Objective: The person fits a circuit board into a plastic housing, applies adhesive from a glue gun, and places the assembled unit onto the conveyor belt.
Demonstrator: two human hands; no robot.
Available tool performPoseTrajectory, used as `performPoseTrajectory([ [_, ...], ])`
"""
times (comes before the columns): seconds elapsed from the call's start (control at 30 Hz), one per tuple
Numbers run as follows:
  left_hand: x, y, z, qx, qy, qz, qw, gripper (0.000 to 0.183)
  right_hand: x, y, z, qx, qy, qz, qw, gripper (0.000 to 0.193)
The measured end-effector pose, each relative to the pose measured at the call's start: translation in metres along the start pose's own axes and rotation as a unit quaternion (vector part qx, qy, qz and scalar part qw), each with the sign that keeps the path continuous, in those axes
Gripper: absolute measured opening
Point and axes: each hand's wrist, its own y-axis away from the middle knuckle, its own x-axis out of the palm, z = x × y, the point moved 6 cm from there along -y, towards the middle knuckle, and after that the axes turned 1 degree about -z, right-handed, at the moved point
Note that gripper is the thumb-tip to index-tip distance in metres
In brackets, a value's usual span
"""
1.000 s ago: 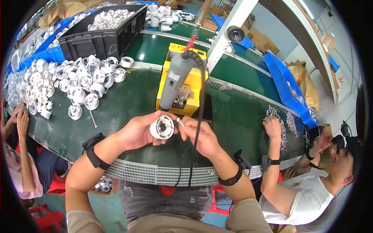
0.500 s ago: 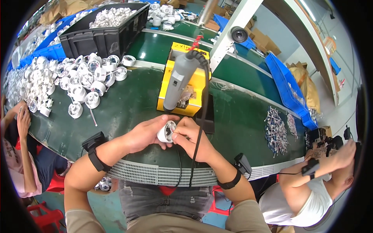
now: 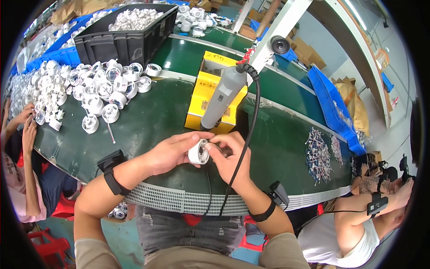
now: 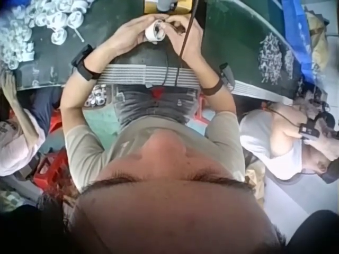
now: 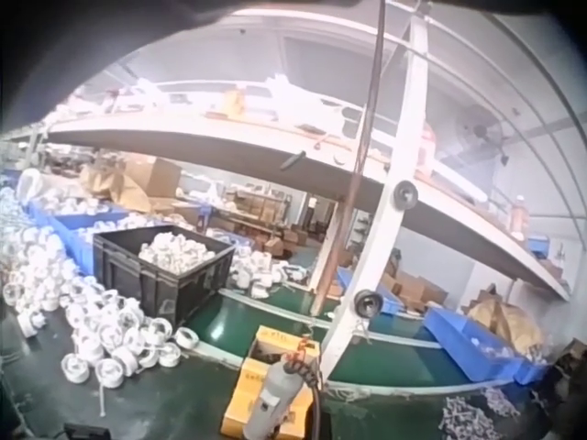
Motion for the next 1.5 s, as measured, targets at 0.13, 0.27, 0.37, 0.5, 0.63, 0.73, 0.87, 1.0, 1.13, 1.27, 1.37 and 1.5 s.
performPoseTrajectory([
  [0.13, 0.003, 0.002, -0.003, 0.024, 0.007, -0.006, 1.000, 0.044, -0.005, -0.003, 0.005, -0.033, -0.005, -0.022, 0.999, 0.014],
  [0.27, 0.003, 0.004, -0.006, 0.032, -0.006, -0.014, 0.999, 0.043, -0.002, -0.003, 0.010, -0.055, -0.009, 0.008, 0.998, 0.014],
  [0.37, 0.005, 0.004, -0.005, 0.028, -0.018, -0.019, 0.999, 0.043, -0.002, -0.003, 0.009, -0.042, -0.023, 0.012, 0.999, 0.014],
  [0.5, 0.009, 0.002, -0.002, 0.031, -0.020, -0.015, 0.999, 0.043, -0.004, -0.001, 0.008, -0.021, -0.036, -0.015, 0.999, 0.014],
  [0.63, 0.007, 0.004, -0.005, 0.051, -0.017, -0.007, 0.999, 0.041, -0.009, -0.003, 0.011, -0.091, -0.014, -0.011, 0.996, 0.019],
  [0.73, 0.007, 0.008, -0.012, 0.071, 0.050, -0.019, 0.996, 0.041, -0.020, -0.001, 0.026, -0.240, 0.084, -0.032, 0.967, 0.031],
  [0.87, 0.011, 0.012, -0.025, 0.097, 0.088, 0.000, 0.991, 0.042, -0.018, 0.003, 0.029, -0.274, 0.121, -0.022, 0.954, 0.034],
  [1.0, 0.013, 0.015, -0.030, 0.110, 0.109, 0.019, 0.988, 0.043, -0.011, 0.006, 0.022, -0.267, 0.188, -0.073, 0.942, 0.034],
  [1.13, 0.015, 0.016, -0.031, 0.119, 0.097, 0.028, 0.988, 0.043, -0.015, 0.010, 0.026, -0.301, 0.190, -0.109, 0.928, 0.028],
  [1.27, 0.009, 0.016, -0.032, 0.151, 0.084, 0.017, 0.985, 0.041, -0.015, 0.011, 0.040, -0.365, 0.164, -0.103, 0.911, 0.024],
  [1.37, 0.003, 0.016, -0.031, 0.165, 0.050, -0.012, 0.985, 0.042, -0.016, 0.012, 0.049, -0.368, 0.153, -0.086, 0.913, 0.025],
  [1.5, 0.006, 0.014, -0.031, 0.165, 0.058, -0.004, 0.985, 0.042, -0.018, 0.019, 0.037, -0.400, 0.101, -0.100, 0.906, 0.046],
])
